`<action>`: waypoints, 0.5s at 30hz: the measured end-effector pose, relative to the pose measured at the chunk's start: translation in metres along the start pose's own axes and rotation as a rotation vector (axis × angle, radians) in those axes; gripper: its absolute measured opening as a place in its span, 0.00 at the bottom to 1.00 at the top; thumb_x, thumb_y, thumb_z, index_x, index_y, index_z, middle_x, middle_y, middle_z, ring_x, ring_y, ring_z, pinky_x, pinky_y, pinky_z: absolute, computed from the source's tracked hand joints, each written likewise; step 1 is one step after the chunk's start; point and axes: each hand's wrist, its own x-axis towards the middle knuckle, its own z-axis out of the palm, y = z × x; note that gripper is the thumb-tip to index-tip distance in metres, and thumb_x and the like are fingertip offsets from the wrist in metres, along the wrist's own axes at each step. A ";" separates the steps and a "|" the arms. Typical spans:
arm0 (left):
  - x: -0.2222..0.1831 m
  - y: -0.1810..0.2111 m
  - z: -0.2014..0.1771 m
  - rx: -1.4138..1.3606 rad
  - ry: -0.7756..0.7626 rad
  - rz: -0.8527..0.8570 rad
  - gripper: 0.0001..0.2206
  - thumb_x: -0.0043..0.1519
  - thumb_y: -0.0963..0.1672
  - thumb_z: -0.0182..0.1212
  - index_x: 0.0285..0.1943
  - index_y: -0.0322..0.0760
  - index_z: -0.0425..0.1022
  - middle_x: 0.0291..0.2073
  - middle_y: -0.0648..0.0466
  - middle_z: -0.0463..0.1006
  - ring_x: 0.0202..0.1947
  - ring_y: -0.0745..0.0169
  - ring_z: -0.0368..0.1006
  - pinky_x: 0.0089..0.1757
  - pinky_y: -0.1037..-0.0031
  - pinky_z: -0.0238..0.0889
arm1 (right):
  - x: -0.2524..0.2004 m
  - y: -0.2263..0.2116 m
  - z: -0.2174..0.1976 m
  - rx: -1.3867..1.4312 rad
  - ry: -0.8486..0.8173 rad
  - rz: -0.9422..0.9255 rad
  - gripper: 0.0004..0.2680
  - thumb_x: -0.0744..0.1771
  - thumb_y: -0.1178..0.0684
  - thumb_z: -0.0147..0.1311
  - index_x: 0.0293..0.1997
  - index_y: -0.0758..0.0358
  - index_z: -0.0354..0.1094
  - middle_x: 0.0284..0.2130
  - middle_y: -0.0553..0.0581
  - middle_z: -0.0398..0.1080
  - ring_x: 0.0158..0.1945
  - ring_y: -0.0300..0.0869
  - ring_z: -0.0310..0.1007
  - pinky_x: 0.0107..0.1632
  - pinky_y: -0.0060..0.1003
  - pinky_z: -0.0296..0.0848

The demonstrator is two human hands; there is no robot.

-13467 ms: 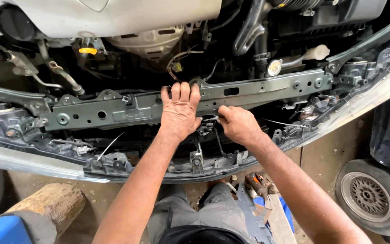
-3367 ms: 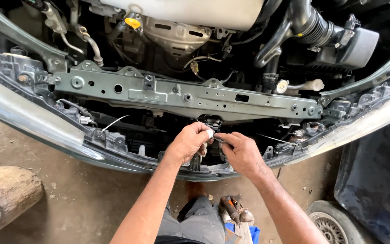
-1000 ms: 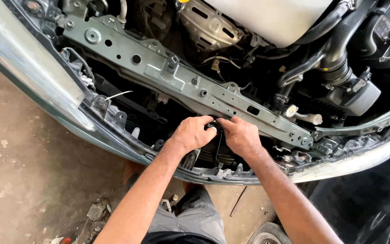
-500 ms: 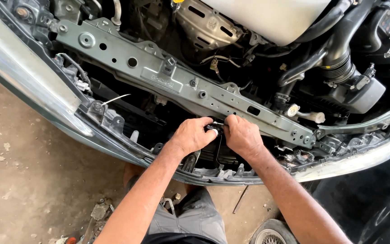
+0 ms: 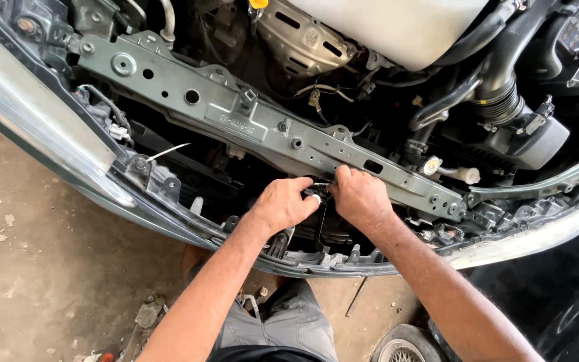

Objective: Repair a car by tightening bolts on the front frame under the hood.

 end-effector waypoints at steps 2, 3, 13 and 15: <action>0.001 0.001 0.000 0.024 -0.026 -0.018 0.20 0.54 0.50 0.59 0.50 0.34 0.80 0.31 0.39 0.82 0.38 0.39 0.79 0.45 0.58 0.72 | 0.000 -0.002 -0.003 -0.002 -0.017 0.016 0.11 0.64 0.49 0.60 0.38 0.65 0.63 0.31 0.63 0.75 0.37 0.57 0.77 0.38 0.51 0.75; 0.001 0.001 0.000 0.045 -0.050 -0.030 0.19 0.56 0.49 0.58 0.48 0.33 0.81 0.33 0.39 0.82 0.39 0.39 0.79 0.45 0.58 0.72 | -0.001 -0.003 -0.004 -0.010 -0.032 0.032 0.11 0.65 0.49 0.60 0.38 0.65 0.63 0.31 0.64 0.74 0.37 0.58 0.77 0.38 0.51 0.75; 0.003 0.000 0.002 -0.005 -0.002 0.016 0.22 0.52 0.49 0.61 0.53 0.32 0.79 0.34 0.38 0.81 0.39 0.39 0.79 0.44 0.60 0.72 | -0.011 0.006 0.017 -0.091 0.086 -0.069 0.10 0.63 0.50 0.60 0.37 0.62 0.62 0.30 0.59 0.72 0.37 0.55 0.76 0.37 0.49 0.75; 0.002 0.005 -0.001 -0.010 -0.027 -0.016 0.19 0.53 0.48 0.59 0.47 0.33 0.80 0.30 0.39 0.81 0.36 0.39 0.79 0.42 0.59 0.72 | -0.011 0.007 0.016 -0.125 0.038 -0.068 0.08 0.65 0.50 0.58 0.38 0.61 0.63 0.30 0.58 0.71 0.37 0.53 0.76 0.38 0.48 0.74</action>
